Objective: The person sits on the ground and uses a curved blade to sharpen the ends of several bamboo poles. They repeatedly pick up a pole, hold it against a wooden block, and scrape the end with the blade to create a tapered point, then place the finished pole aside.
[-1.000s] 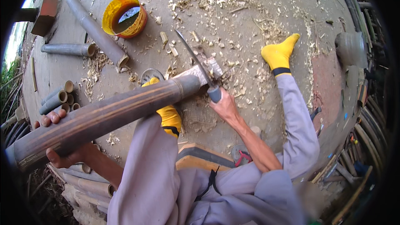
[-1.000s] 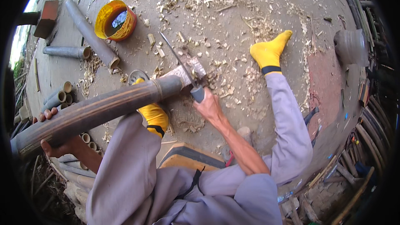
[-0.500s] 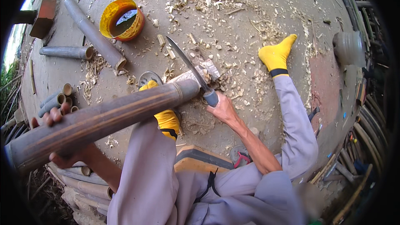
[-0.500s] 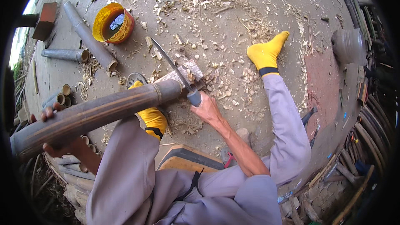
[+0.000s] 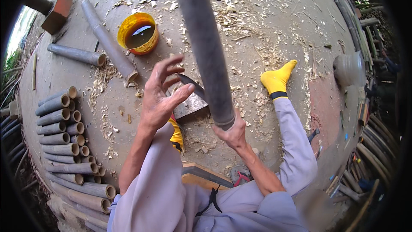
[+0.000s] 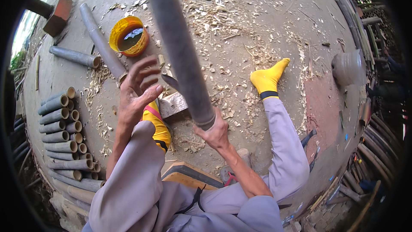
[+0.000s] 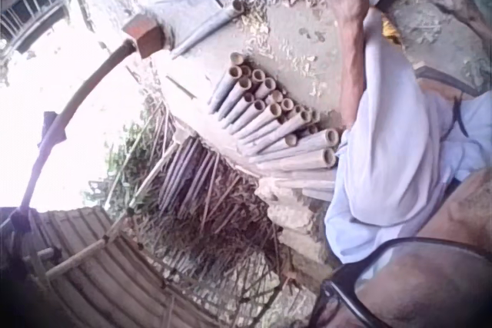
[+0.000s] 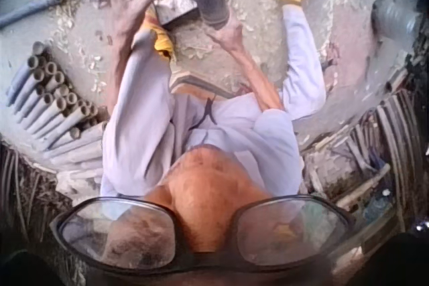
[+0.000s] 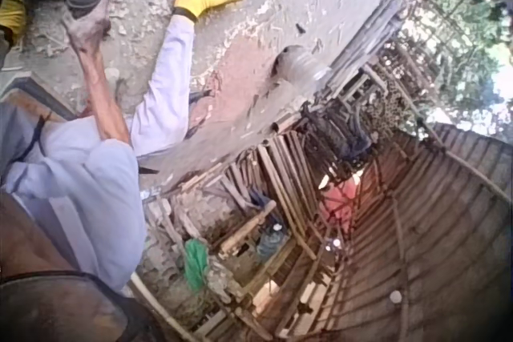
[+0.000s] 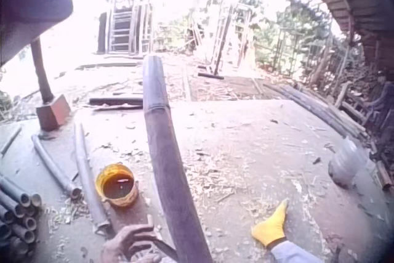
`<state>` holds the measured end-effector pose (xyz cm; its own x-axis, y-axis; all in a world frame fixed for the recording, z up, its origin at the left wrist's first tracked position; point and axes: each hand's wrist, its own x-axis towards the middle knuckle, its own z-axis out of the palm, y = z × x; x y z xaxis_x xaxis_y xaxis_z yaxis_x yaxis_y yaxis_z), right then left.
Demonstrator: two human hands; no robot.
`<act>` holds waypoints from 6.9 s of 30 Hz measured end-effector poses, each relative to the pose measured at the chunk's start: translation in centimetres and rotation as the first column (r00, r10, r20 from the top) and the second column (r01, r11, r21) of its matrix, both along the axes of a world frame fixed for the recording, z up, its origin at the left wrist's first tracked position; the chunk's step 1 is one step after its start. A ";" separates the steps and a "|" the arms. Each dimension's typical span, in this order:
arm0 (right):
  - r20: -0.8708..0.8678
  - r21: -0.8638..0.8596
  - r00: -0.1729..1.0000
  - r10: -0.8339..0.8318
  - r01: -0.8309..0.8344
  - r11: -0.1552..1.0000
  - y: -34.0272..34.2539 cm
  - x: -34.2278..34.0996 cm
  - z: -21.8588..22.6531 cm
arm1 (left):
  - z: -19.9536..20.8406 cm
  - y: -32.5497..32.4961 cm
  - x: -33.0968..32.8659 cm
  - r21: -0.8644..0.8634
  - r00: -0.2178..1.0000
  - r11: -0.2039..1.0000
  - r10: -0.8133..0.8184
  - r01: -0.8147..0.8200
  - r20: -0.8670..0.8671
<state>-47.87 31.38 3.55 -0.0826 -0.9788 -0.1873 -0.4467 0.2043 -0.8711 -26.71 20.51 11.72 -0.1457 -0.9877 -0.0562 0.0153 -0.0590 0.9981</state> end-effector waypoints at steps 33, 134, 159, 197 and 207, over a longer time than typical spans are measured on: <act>-0.490 -0.161 0.832 -0.260 0.207 0.965 -31.5 -19.9 -6.6 | -3.0 2.9 4.3 0.753 0.878 0.638 0.256 0.161 -0.405; -0.044 -0.123 0.998 -0.049 0.043 0.991 -3.4 -0.1 -2.0 | -16.6 -2.4 16.6 0.694 0.531 0.710 0.637 -0.123 -0.558; 0.235 -0.457 0.947 0.218 -0.090 0.885 -3.3 7.4 8.2 | -21.7 -3.2 19.8 -0.255 0.306 0.547 0.731 -0.797 0.610; -0.578 -0.133 0.682 -0.448 0.463 0.876 -14.6 -18.0 -11.8 | -17.9 -5.0 28.5 -0.145 0.326 0.838 0.356 -0.525 0.876; -0.622 -0.180 0.633 -0.462 0.459 0.870 -14.3 -15.2 -10.1 | -13.8 3.9 46.3 -0.378 -0.141 0.771 0.358 -0.513 0.923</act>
